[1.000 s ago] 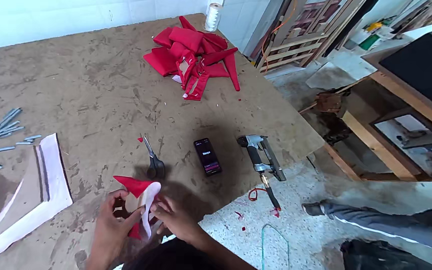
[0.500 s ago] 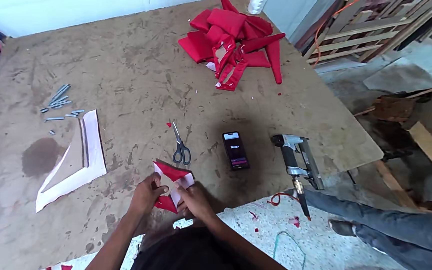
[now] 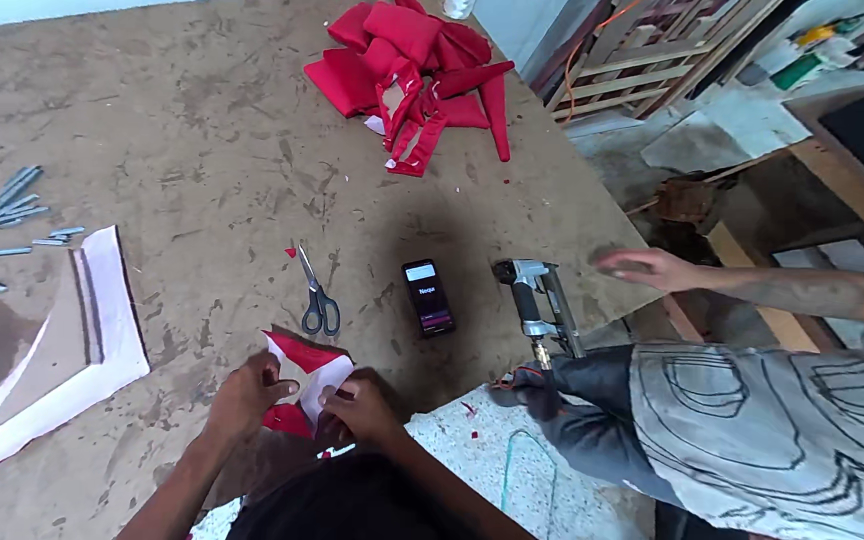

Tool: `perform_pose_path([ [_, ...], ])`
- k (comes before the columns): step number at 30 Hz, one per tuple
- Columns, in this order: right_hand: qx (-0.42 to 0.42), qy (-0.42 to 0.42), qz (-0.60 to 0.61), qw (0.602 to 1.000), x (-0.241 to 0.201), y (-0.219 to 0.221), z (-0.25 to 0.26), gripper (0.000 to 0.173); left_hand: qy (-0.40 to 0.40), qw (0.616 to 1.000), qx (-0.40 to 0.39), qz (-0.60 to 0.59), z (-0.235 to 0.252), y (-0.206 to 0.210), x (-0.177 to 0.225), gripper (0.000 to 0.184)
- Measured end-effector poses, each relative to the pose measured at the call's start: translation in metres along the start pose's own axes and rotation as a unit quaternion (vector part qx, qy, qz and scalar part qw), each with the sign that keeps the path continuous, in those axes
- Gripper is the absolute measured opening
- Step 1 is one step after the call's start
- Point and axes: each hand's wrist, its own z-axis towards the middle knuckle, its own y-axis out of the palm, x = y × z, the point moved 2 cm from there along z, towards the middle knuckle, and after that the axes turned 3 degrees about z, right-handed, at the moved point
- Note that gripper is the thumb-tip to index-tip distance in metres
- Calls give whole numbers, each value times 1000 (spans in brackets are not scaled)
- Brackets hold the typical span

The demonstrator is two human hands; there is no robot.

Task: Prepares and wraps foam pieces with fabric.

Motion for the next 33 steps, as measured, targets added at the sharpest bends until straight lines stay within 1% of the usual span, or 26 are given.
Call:
perform_pose_path([
  [3, -16, 5, -20, 1000, -4, -2, 4, 43, -22, 1000, -10, 20, 1, -2, 3, 52],
  [7, -26, 1, -15, 1000, -12, -16, 0, 42, -32, 999, -11, 29, 4, -2, 2, 55],
  [9, -21, -17, -26, 999, -14, -26, -2, 40, -39, 999, -14, 32, 4, -2, 3, 56],
  [12, 38, -79, -70, 994, -24, -49, -8, 36, -54, 997, -11, 47, 2, -3, 7, 57],
  [15, 152, -128, -125, 972, -48, -85, -20, 34, -60, 997, -2, 49, 1, -2, 7, 56],
  [16, 198, -147, -159, 956, -55, -100, -22, 34, -58, 997, 0, 46, 0, -2, 6, 56],
  [19, 332, -231, -242, 882, -65, -149, -13, 35, -49, 998, 8, 39, 0, -1, 4, 56],
  [20, 363, -239, -245, 866, -68, -165, -7, 38, -47, 998, 9, 39, 0, -2, 4, 56],
  [21, 384, -234, -232, 862, -72, -178, -1, 43, -46, 998, 10, 40, 0, -1, 4, 56],
  [24, 425, -215, -212, 853, -82, -206, 20, 60, -44, 998, 9, 40, 0, -1, 4, 55],
  [27, 426, -192, -218, 857, -87, -210, 31, 72, -51, 998, 13, 39, -2, 0, 4, 55],
  [29, 420, -182, -232, 858, -90, -211, 37, 77, -55, 998, 16, 39, -3, 1, 4, 54],
  [31, 418, -175, -236, 860, -92, -218, 51, 74, -58, 997, 20, 36, -3, 2, 3, 53],
  [33, 410, -178, -217, 868, -90, -226, 54, 60, -61, 997, 18, 32, -4, 3, 3, 53],
])
